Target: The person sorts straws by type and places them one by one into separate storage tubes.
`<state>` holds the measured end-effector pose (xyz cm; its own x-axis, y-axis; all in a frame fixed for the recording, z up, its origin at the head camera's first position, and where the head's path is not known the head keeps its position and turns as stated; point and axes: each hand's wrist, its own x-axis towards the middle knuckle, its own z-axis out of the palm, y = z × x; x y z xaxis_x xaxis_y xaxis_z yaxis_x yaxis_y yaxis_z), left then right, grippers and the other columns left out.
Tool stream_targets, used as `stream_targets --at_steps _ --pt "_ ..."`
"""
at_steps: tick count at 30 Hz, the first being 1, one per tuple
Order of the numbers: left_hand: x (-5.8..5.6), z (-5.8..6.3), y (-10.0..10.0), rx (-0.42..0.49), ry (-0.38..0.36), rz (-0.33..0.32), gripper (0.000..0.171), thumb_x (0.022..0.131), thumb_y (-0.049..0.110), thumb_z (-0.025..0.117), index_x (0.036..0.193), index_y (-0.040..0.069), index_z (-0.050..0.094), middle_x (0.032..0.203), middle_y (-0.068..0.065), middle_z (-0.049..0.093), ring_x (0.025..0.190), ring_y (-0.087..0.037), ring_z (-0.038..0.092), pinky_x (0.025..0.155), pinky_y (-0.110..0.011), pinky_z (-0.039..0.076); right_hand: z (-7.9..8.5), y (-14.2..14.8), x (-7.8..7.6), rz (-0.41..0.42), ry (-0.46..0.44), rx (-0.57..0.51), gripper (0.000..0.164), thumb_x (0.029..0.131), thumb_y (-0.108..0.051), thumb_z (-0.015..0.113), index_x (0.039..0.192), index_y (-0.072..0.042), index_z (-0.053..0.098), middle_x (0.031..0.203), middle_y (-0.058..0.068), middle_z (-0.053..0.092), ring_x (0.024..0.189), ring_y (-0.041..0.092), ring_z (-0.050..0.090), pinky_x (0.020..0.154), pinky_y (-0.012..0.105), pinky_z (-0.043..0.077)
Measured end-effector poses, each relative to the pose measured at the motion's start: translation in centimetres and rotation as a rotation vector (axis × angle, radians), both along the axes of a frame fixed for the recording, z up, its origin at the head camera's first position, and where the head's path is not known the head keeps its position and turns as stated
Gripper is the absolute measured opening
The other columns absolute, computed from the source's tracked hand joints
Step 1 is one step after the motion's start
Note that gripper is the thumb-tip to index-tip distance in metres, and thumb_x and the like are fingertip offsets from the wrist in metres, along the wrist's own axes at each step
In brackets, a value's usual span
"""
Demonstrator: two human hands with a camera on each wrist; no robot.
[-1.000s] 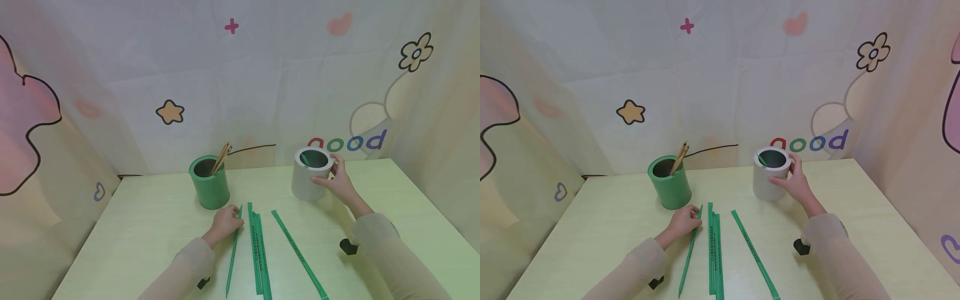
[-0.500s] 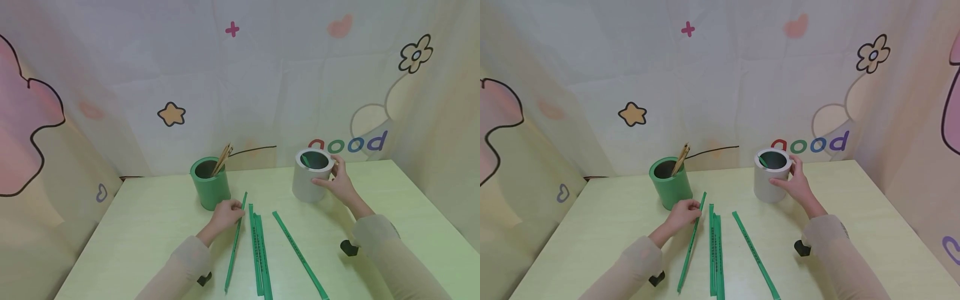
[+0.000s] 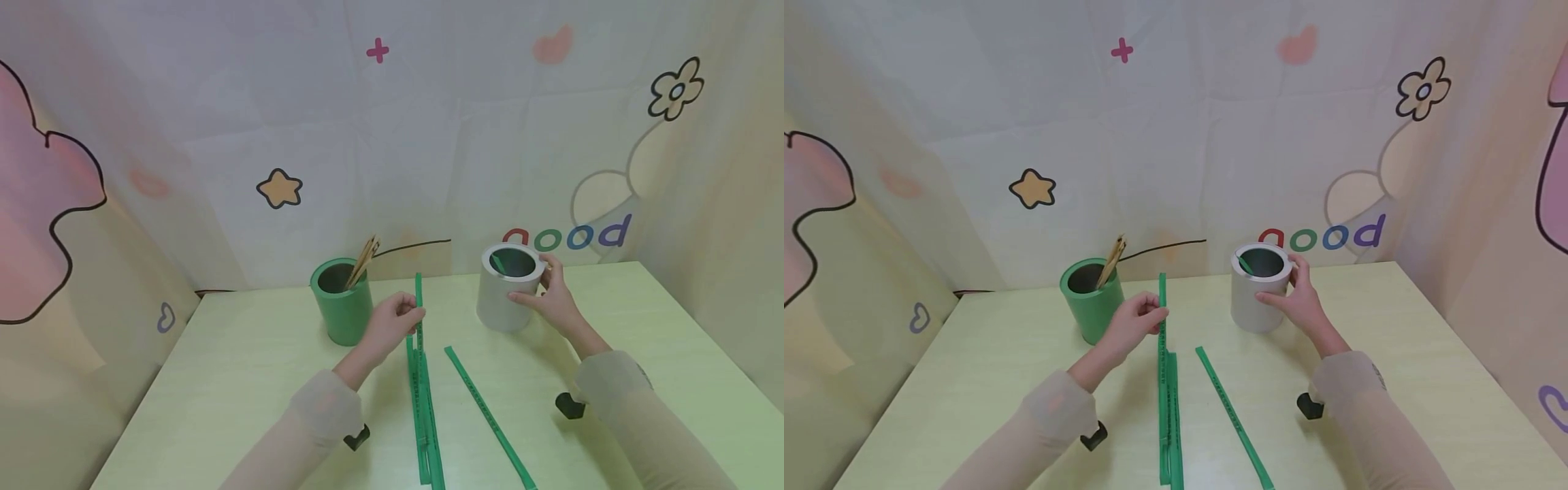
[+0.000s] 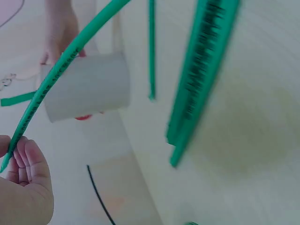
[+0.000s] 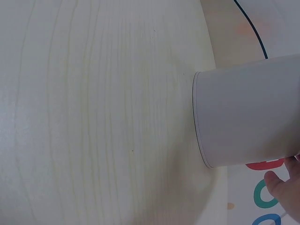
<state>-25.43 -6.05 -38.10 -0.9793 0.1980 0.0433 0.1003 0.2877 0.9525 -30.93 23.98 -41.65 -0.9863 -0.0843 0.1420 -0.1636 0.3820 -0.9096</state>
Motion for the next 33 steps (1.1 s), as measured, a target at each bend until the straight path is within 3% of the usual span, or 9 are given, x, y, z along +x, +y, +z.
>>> stream_targets --at_steps 5,9,14,21,28,33 --pt "0.1 2.2 1.7 0.106 0.030 -0.012 0.018 0.085 0.020 0.058 0.092 0.004 0.054 0.076 0.000 0.053 0.072 -0.018 0.058 0.070 -0.026 0.052 0.0 0.0 0.1 -0.002 -0.002 -0.003 0.096 0.076 -0.025 0.069 0.137 -0.017 -0.005 0.147 0.020 0.006 0.134 0.040 0.005 0.101 0.061 0.016" --pt "0.2 3.9 2.7 0.141 0.060 0.014 0.019 0.086 0.021 0.057 0.094 0.005 0.055 0.082 -0.003 0.058 0.080 -0.023 0.061 0.071 -0.026 0.052 0.1 0.0 0.2 -0.003 -0.001 -0.006 0.096 0.076 -0.025 0.069 0.137 -0.017 -0.005 0.147 0.020 0.007 0.134 0.040 0.005 0.101 0.061 0.016" --pt "-0.4 5.4 3.4 0.235 0.094 0.069 0.019 0.086 0.020 0.058 0.095 0.004 0.055 0.088 -0.007 0.060 0.081 -0.018 0.062 0.072 -0.026 0.052 0.1 0.0 0.1 -0.003 0.002 -0.012 0.095 0.076 -0.025 0.069 0.137 -0.016 -0.004 0.147 0.020 0.009 0.134 0.040 0.006 0.101 0.061 0.015" --pt "-1.3 6.5 4.0 0.359 0.136 0.171 0.017 0.086 0.019 0.058 0.093 0.004 0.054 0.081 -0.001 0.057 0.082 -0.021 0.061 0.074 -0.024 0.052 0.0 0.0 0.1 0.005 0.016 -0.028 0.094 0.076 -0.023 0.069 0.136 -0.015 -0.002 0.146 0.020 0.012 0.134 0.039 0.007 0.100 0.064 0.012" --pt "-2.1 7.0 4.5 0.458 0.151 0.234 0.015 0.086 0.016 0.057 0.092 0.003 0.054 0.081 0.000 0.055 0.071 -0.007 0.058 0.076 -0.025 0.052 0.1 -0.1 0.3 0.001 0.020 -0.028 0.090 0.078 -0.015 0.067 0.136 -0.013 -0.002 0.146 0.024 0.010 0.133 0.042 0.008 0.099 0.065 0.013" --pt "-2.5 7.4 4.8 0.487 0.178 0.290 0.014 0.086 0.017 0.057 0.092 0.005 0.053 0.081 0.002 0.054 0.071 -0.007 0.057 0.077 -0.025 0.051 0.1 -0.1 0.2 0.007 0.020 -0.041 0.091 0.076 -0.016 0.069 0.135 -0.013 -0.001 0.146 0.023 0.012 0.134 0.040 0.008 0.100 0.065 0.013"
